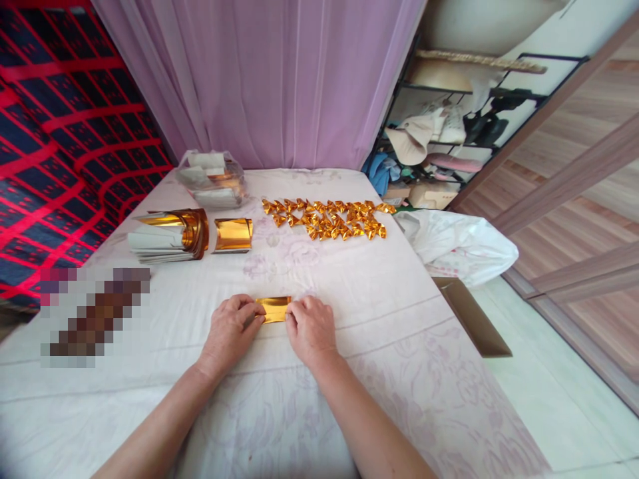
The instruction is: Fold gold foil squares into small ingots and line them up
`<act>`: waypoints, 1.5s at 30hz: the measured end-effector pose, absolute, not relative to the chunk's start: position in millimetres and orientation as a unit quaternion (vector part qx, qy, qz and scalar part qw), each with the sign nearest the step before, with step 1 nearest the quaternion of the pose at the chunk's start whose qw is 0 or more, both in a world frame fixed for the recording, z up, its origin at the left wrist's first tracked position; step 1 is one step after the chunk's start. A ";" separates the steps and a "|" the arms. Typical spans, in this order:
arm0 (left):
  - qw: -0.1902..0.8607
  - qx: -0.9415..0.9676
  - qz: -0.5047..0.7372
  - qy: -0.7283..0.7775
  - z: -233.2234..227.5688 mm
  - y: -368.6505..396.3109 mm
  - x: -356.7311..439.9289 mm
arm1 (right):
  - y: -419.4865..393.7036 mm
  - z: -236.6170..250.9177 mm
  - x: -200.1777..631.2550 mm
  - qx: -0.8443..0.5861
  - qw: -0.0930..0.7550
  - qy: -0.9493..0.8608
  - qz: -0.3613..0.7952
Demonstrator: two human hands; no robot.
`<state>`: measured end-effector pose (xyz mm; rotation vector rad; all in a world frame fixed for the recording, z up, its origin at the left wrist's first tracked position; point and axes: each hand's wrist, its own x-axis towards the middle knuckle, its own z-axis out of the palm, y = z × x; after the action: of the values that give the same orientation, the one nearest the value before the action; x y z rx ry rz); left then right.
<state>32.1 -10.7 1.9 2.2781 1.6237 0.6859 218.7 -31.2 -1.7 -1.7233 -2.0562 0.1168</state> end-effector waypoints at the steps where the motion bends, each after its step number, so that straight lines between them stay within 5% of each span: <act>1: 0.128 0.785 0.235 0.559 1.8 -10.6 32.2 | -30.9 -0.5 216.7 -0.630 0.221 -0.744 0.037; 11: 0.120 0.786 0.221 0.565 3.6 -11.4 33.1 | -28.9 3.1 198.2 -0.677 0.195 -0.709 -0.014; 34: 0.122 0.788 0.231 0.558 0.2 -9.6 31.6 | -20.2 -13.3 244.1 -0.543 0.309 -0.764 0.160; 40: 0.130 0.783 0.208 0.572 2.6 -10.7 33.1 | -31.0 -2.8 237.5 -0.554 0.367 -0.744 0.064; 45: 0.124 0.784 0.200 0.575 4.3 -11.5 34.0 | -50.2 5.0 214.8 -0.543 0.252 -0.800 0.045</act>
<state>34.0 -11.5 4.3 2.2848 1.6752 0.5822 214.8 -50.2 5.0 -1.4768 -2.1757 0.1236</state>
